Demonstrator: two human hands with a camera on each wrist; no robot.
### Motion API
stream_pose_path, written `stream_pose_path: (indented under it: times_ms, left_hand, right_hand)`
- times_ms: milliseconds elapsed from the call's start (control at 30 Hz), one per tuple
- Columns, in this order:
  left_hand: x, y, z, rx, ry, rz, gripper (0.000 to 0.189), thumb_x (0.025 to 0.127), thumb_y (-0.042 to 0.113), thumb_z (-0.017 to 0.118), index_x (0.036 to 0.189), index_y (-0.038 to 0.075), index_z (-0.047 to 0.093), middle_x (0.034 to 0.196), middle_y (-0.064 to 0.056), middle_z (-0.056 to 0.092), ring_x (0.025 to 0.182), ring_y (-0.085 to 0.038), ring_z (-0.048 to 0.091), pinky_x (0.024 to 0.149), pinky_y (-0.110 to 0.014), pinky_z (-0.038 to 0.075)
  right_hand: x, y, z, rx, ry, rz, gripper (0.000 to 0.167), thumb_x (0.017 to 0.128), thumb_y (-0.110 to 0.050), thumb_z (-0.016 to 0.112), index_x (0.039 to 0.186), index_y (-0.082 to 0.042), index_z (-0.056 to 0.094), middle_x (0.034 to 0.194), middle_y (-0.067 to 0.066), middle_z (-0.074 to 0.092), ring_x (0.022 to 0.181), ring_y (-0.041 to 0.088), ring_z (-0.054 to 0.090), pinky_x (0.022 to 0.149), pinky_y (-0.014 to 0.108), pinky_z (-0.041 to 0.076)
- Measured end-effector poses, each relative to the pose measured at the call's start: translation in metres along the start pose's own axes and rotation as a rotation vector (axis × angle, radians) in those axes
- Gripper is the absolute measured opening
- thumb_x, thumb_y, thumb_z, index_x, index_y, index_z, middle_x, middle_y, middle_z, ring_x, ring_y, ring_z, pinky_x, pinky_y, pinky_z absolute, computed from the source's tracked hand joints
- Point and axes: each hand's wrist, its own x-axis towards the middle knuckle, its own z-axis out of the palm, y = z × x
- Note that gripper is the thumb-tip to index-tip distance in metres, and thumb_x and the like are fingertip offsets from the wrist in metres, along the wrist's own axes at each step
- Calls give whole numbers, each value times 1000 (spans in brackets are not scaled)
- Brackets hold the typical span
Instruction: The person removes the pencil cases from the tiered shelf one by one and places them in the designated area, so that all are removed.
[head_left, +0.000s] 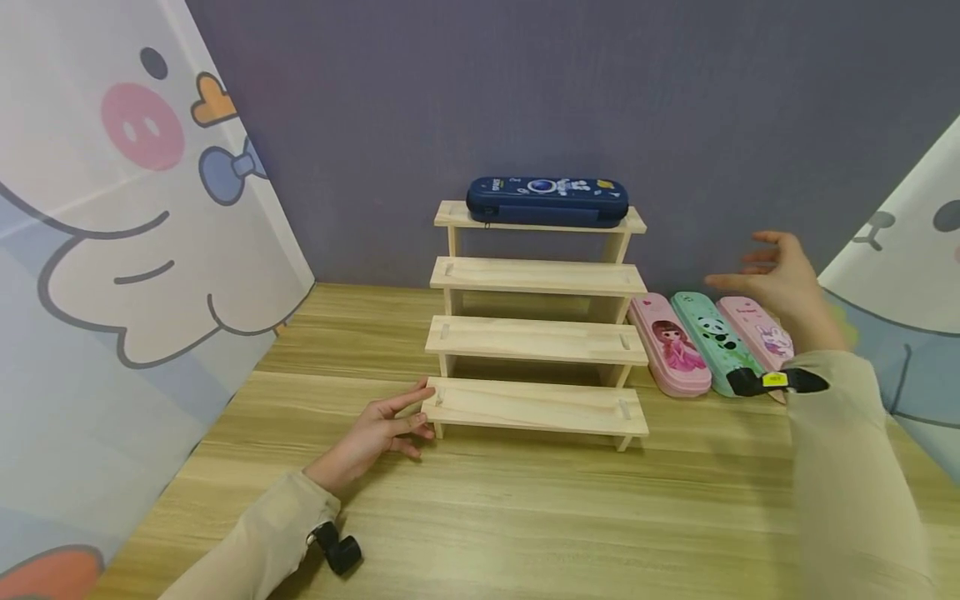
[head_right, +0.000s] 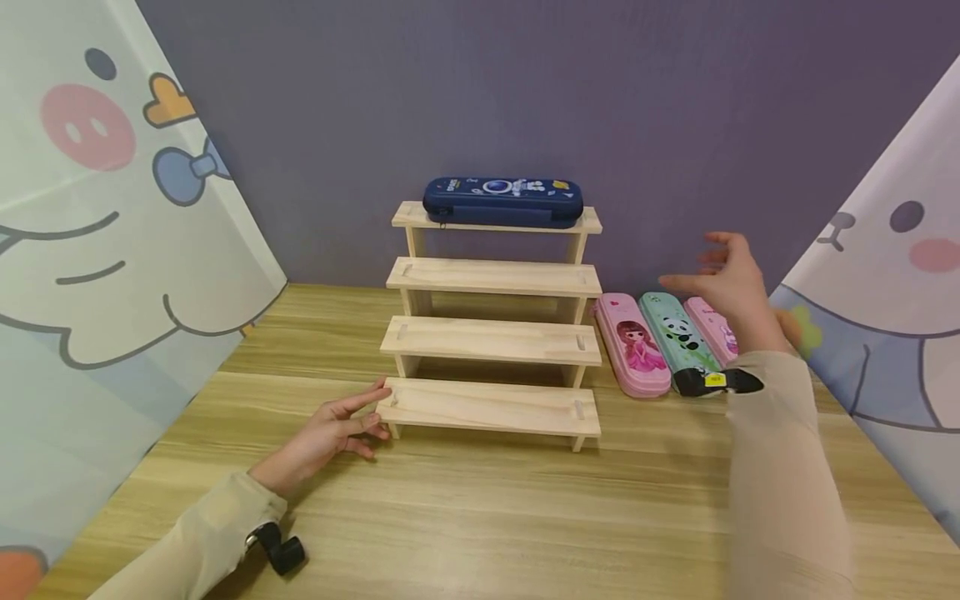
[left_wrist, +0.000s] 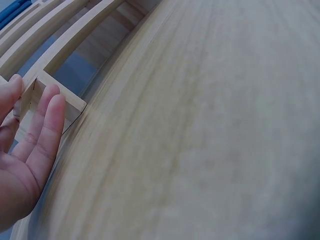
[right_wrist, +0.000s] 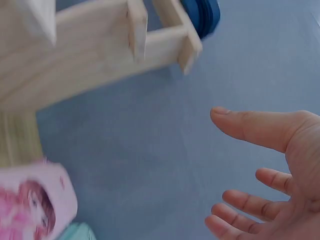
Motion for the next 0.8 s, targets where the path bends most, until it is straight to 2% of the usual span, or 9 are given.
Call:
stream_pose_path:
  times_ms: [367, 467, 667, 800]
  left_hand:
    - [-1, 0, 0, -15, 3, 0, 58, 97, 7, 63, 149, 0, 37, 165, -12, 8, 90, -13, 69, 66, -30, 60]
    - [0, 0, 0, -19, 4, 2, 58, 97, 6, 63, 148, 0, 37, 165, -12, 8, 89, -13, 69, 66, -30, 60]
    - [0, 0, 0, -19, 2, 6, 58, 97, 7, 63, 149, 0, 37, 165, -12, 8, 89, -13, 69, 66, -30, 60]
    - [0, -1, 0, -23, 4, 1, 59, 97, 7, 64, 149, 1, 37, 166, -11, 8, 90, -14, 69, 66, -30, 60]
  right_hand:
    - [20, -51, 36, 45, -20, -155, 102, 83, -36, 81, 159, -13, 16, 152, 24, 34, 135, 42, 35, 105, 63, 34]
    - [22, -63, 46, 77, -7, -178, 100, 82, -34, 83, 158, -16, 20, 150, 21, 36, 134, 38, 37, 105, 59, 36]
    - [28, -79, 63, 158, 20, -264, 91, 83, -22, 82, 154, -11, 27, 144, 21, 40, 128, 36, 41, 108, 50, 38]
    - [33, -85, 74, 196, 36, -323, 87, 84, -20, 81, 153, -10, 29, 144, 21, 39, 129, 35, 41, 112, 44, 36]
